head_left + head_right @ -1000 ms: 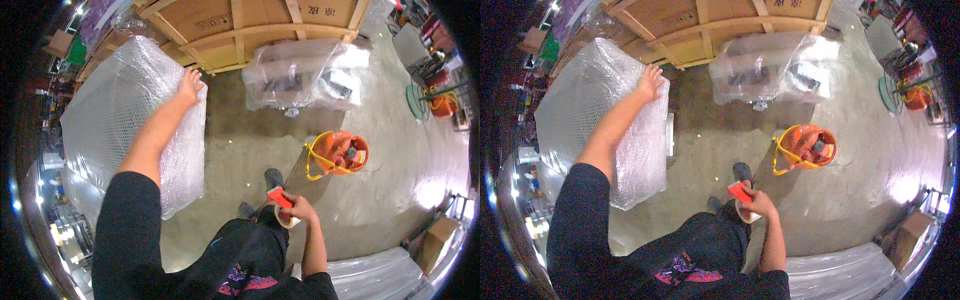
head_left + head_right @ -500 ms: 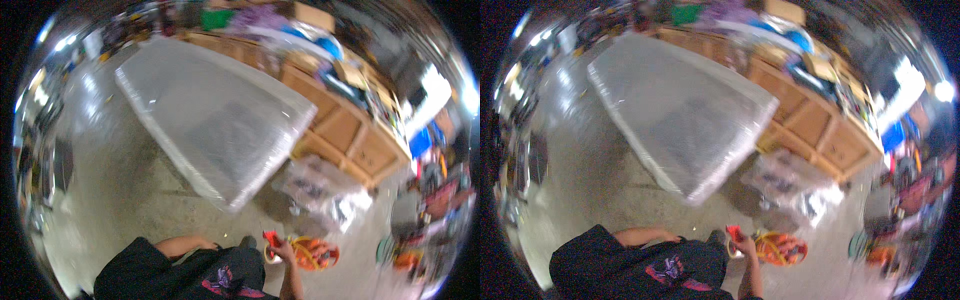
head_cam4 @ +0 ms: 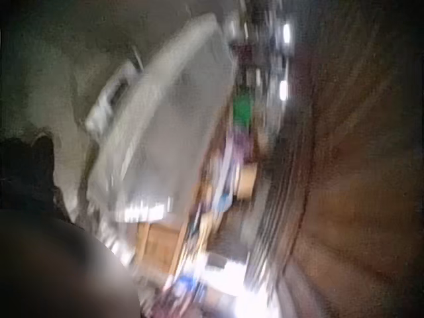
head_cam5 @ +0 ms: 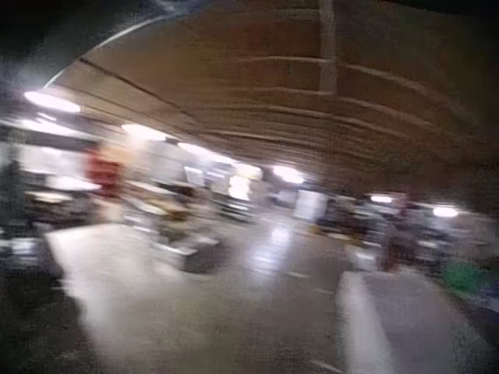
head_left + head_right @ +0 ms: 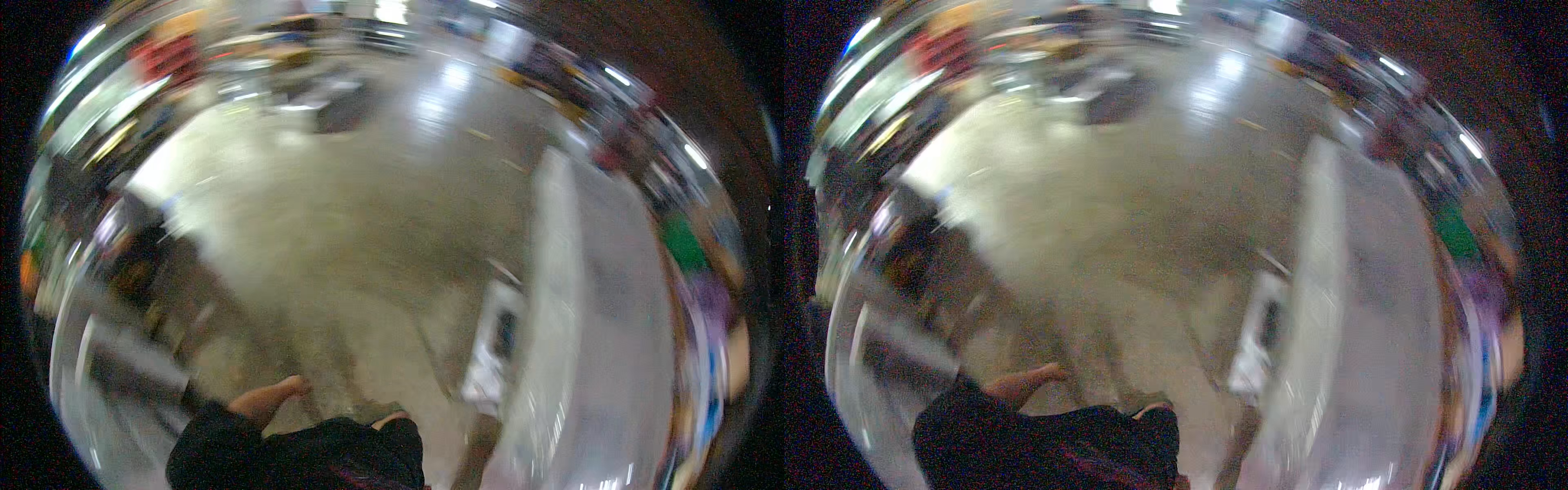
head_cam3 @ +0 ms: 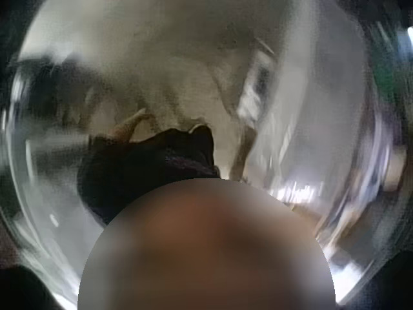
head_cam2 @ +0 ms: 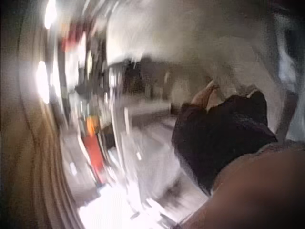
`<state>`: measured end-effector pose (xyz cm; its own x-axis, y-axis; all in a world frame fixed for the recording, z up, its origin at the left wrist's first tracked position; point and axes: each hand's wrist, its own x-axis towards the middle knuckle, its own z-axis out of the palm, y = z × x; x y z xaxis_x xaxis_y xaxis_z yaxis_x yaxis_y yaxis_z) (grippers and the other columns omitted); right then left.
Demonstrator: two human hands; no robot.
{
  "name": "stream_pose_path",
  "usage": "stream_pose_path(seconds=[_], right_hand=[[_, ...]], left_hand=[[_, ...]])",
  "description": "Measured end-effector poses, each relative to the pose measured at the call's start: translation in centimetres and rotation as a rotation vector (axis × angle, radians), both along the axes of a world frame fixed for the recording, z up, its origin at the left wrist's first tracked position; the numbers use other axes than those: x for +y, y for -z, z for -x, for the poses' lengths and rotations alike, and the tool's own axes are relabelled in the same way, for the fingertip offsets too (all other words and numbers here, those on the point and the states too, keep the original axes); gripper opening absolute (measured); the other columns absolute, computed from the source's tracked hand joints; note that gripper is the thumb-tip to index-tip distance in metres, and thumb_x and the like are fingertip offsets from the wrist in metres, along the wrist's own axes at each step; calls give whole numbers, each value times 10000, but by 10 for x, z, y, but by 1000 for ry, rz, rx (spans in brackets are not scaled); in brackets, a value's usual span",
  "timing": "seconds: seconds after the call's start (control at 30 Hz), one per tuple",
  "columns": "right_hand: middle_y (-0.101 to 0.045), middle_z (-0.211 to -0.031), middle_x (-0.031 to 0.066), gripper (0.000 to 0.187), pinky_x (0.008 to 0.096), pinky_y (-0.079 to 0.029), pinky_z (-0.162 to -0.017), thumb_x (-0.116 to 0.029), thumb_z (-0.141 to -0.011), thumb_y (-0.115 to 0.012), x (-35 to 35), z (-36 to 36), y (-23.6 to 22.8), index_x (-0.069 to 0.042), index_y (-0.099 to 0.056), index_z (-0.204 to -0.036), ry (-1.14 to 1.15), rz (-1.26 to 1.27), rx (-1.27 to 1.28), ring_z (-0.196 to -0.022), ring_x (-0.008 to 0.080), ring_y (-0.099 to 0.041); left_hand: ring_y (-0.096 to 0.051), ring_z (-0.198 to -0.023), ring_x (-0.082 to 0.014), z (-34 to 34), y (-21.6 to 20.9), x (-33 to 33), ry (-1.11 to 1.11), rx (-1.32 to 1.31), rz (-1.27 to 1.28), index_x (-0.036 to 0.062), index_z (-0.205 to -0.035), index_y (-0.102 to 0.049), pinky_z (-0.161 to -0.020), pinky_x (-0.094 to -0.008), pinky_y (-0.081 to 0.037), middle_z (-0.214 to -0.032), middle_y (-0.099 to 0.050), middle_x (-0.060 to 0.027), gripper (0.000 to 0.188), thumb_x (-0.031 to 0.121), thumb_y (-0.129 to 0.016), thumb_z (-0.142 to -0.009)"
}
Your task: The person wraps a large rectangular item on a wooden pallet with bubble wrap and secures it using a handheld tape dispenser. The person repeatedly applies tape along the edges and corners to hold the bubble wrap in place.
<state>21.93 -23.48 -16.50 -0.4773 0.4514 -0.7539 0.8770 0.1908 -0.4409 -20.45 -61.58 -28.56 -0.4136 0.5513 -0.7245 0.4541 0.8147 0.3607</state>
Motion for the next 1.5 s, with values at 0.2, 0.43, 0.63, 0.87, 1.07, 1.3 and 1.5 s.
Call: stream_pose_path(seconds=[0.2,0.43,0.63,0.87,1.07,1.3,1.5], right_hand=[[-704,-1083,174,514,435,-548,-872,-361,-803,-689,100,306,23,-85,-633,-1233,-369,48,181,-968,314,-684],[-707,-1072,159,428,404,-551,-873,-233,-830,-688,208,559,24,-64,-642,-1221,-516,85,280,-956,284,-683],[-708,-1063,147,367,377,-554,-874,-125,-854,-686,356,702,34,-46,-650,-1211,-454,234,493,-946,259,-681],[-712,-1106,165,724,391,-530,-857,-413,-735,-759,396,942,-59,-195,-557,-1395,-594,-250,615,-1002,310,-695],[-708,-1088,174,862,393,-537,-826,-372,-715,-778,353,1037,-115,-165,-454,-1486,-325,-282,481,-950,319,-704],[-683,-1170,176,911,404,-538,-836,-370,-761,-770,384,1117,-121,-275,-331,-1554,-102,-390,652,-978,332,-699],[-643,-1214,172,904,448,-541,-827,-366,-767,-769,526,1246,-110,-335,-321,-1552,-27,-397,685,-952,375,-663]], left_hand=[[-677,-784,-318,19,19,4,-665,-256,153,45,-895,-742,-712,-457,-502,-811,-707,-171,447,468,-611,-834],[-679,-934,-350,103,-35,82,-1135,57,-8,96,-1142,-707,-872,-466,-519,-991,-724,-164,500,504,-541,-905],[-678,-974,-360,206,-30,143,-1291,-305,-50,126,-1161,-706,-891,-457,-519,-1026,-722,-177,542,562,-504,-910],[-683,-789,-272,395,7,195,-1381,-451,-253,80,-1093,-699,-747,-395,-534,-929,-721,-134,471,494,-592,-895],[-664,-752,-214,742,-19,261,-1121,-430,-394,50,-1158,-652,-681,-340,-532,-935,-706,-113,369,354,-599,-955],[-617,-691,-138,1149,-99,472,-779,-501,-722,37,-1043,-630,-512,-264,-462,-901,-670,-51,342,369,-576,-984],[-698,-906,-242,1229,-165,775,-457,-535,-535,103,-1326,-577,-729,-373,-534,-1173,-699,-117,488,451,-528,-989]])
